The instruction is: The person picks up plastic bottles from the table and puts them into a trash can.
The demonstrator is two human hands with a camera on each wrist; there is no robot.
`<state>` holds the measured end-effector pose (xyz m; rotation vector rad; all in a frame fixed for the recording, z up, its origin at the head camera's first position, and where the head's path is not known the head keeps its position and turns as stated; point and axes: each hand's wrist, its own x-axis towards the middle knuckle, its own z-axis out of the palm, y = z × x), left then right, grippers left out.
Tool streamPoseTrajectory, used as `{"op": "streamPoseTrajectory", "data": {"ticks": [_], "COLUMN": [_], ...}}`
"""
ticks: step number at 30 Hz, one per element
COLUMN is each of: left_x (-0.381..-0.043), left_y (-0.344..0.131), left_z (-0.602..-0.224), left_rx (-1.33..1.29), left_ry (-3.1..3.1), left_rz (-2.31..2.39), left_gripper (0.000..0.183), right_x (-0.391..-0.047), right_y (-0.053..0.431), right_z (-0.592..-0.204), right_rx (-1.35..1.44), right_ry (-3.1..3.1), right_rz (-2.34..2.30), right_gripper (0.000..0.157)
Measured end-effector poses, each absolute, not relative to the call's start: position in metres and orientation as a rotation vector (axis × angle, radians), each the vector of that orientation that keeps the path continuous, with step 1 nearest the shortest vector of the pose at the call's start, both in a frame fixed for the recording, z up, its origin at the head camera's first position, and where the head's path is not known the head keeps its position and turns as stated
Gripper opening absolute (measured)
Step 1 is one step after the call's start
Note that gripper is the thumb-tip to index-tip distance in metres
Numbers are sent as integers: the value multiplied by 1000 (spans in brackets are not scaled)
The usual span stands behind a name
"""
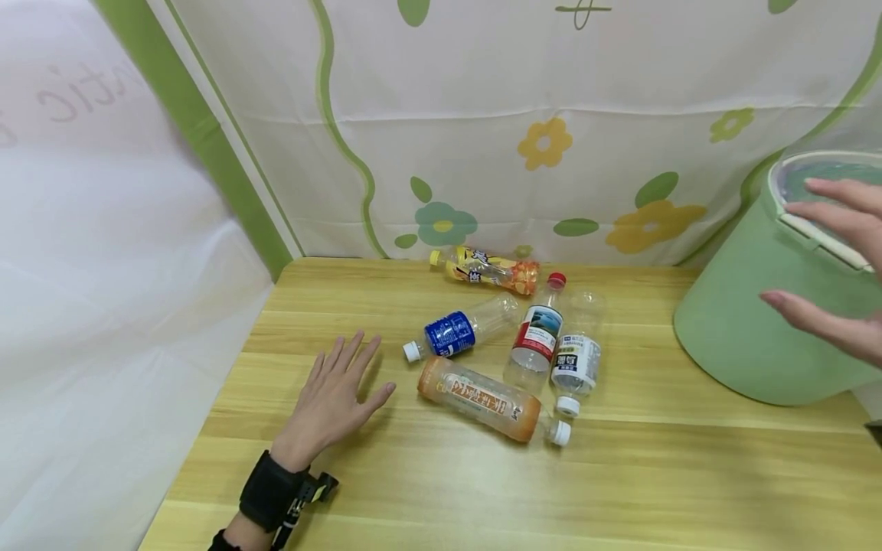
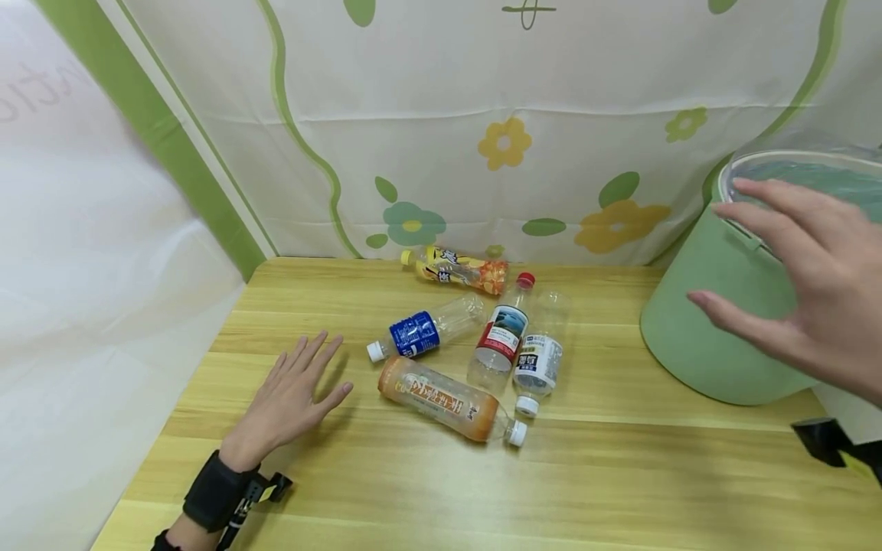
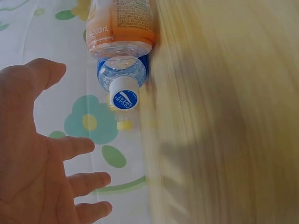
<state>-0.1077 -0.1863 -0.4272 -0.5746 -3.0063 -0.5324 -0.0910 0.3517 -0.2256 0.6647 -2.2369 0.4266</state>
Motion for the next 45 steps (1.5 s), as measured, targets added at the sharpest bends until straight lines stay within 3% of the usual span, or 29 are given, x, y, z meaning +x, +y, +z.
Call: {"op": "streamPoseTrajectory", "data": {"ticks": [9,27,45], "left_x": [-108,-108,-112], "left_y": [-186,-176,-162], "left_z": [-428,-429,-427], "left_rx": [-585,-675,-797], "left_ry": [-3007,-2996,-2947], "left_rz": [-548,-559,-575], "left_gripper": [82,83,84], "right_x": [-76,-83,-78], "right_y": [315,319,315], "right_z": [-263,-401,-434], "right_rx": [866,740,724], "right_ry": [-2165,-2716,-2788], "right_rz": [364,279,289], "right_gripper": [84,94,95]}}
